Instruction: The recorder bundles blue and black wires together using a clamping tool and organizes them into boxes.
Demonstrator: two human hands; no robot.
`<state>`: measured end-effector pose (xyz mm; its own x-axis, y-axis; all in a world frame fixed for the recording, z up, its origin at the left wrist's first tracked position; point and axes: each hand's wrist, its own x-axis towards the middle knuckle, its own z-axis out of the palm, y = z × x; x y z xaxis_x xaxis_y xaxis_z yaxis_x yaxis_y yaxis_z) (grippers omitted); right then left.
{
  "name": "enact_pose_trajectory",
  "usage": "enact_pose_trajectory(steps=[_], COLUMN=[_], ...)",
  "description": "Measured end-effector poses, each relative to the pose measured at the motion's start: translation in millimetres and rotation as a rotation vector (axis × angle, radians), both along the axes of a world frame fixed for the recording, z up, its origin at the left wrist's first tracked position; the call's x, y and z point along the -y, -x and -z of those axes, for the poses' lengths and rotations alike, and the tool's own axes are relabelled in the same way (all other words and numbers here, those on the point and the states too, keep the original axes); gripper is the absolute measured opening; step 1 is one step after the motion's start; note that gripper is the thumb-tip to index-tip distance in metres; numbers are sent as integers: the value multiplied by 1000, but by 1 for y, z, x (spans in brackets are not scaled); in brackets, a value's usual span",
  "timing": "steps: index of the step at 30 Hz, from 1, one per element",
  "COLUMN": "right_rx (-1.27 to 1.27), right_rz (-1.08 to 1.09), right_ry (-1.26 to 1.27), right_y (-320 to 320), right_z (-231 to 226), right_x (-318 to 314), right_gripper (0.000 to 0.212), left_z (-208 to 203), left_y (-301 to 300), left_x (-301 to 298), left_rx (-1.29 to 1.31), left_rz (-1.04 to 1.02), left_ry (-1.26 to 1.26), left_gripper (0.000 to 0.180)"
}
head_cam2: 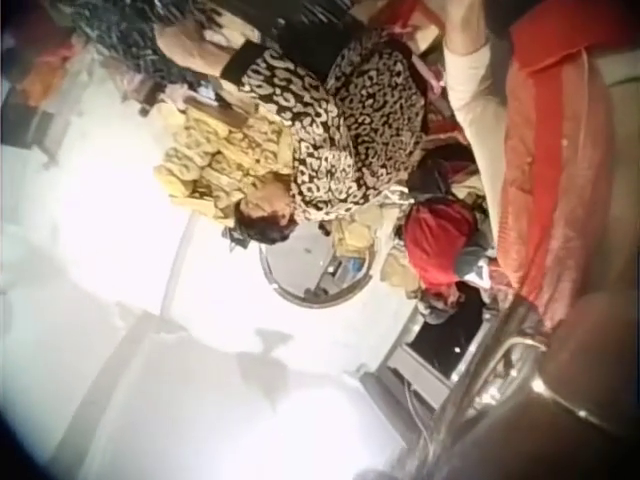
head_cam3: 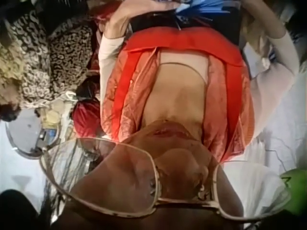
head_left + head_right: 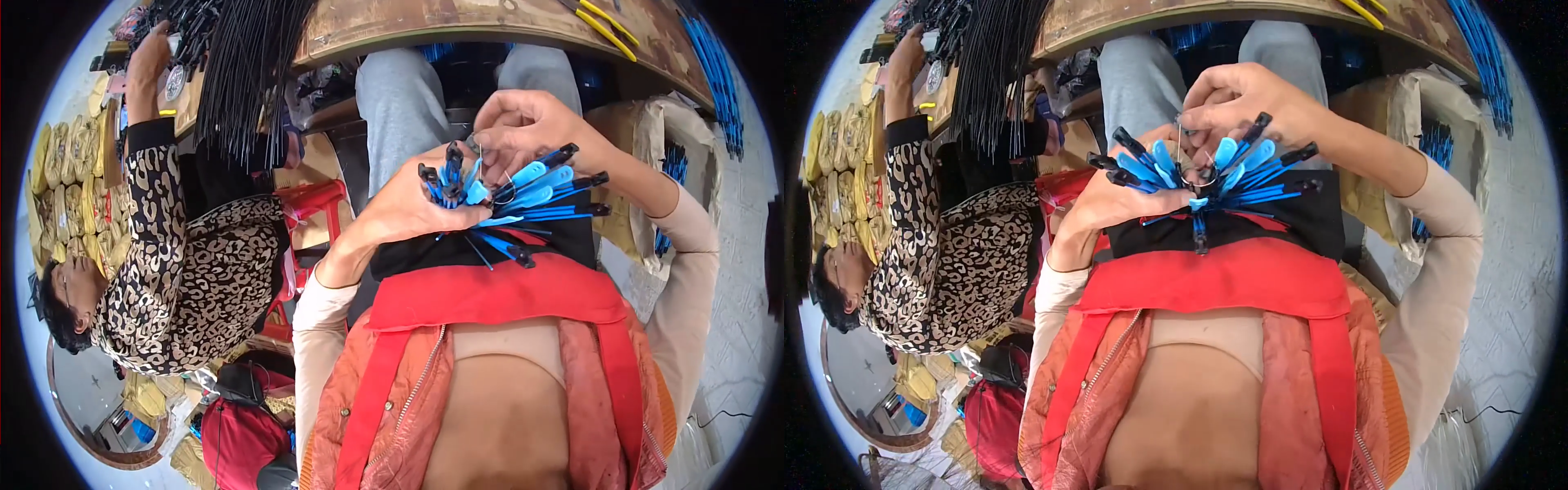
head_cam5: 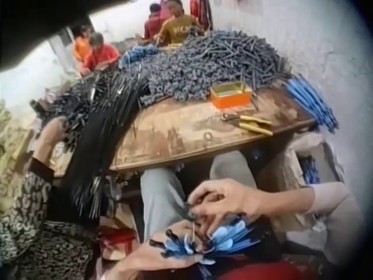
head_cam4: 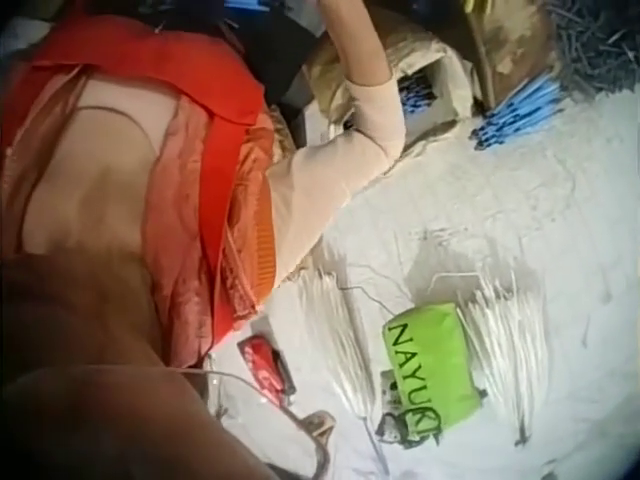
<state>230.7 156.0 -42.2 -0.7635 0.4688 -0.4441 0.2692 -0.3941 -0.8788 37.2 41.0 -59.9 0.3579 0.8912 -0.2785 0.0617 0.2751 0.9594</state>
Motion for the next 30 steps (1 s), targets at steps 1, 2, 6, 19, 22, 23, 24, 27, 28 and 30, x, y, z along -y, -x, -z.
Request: enact_pose_trajectory(steps=[1,2,6,19,22,23,24,27,28,30], right_rx=[-2,-19,-53,-46,-44,-54,-50,-31,-4,24], right_rz=[-1,-40,-139,-81,-144,-184,-182,-133,-118,-105], right_ry=[5,17,-7,-84,-145,-159,-155,-124,-124,-123], right_y=[-1,-2,-7,-47,-47,-46,-46,-40,-38,-34], right_z=[1,2,-1,-14,-25,-28,-29,-47,-54,-66], right_x=[2,4,18,72,78,80,82,77,75,68], right_gripper=[23,22,19,23,20,19,19,15,14,14], left_z=[1,0,7,-4,-5,-9,-12,-26,-31,-41], left_y=[-2,-5,-5,-28,-29,-29,-28,-26,-25,-24], left_x=[6,13,31,59,66,68,71,71,69,62], left_rx=[-2,-7,-52,7,12,39,65,112,115,119], left_rz=[-1,-100,-190,1,48,50,50,-44,-46,-46], left_ry=[5,17,-145,-77,-188,-147,-106,-53,-51,-96], left_gripper=[35,40,52,18,19,23,26,31,31,34])
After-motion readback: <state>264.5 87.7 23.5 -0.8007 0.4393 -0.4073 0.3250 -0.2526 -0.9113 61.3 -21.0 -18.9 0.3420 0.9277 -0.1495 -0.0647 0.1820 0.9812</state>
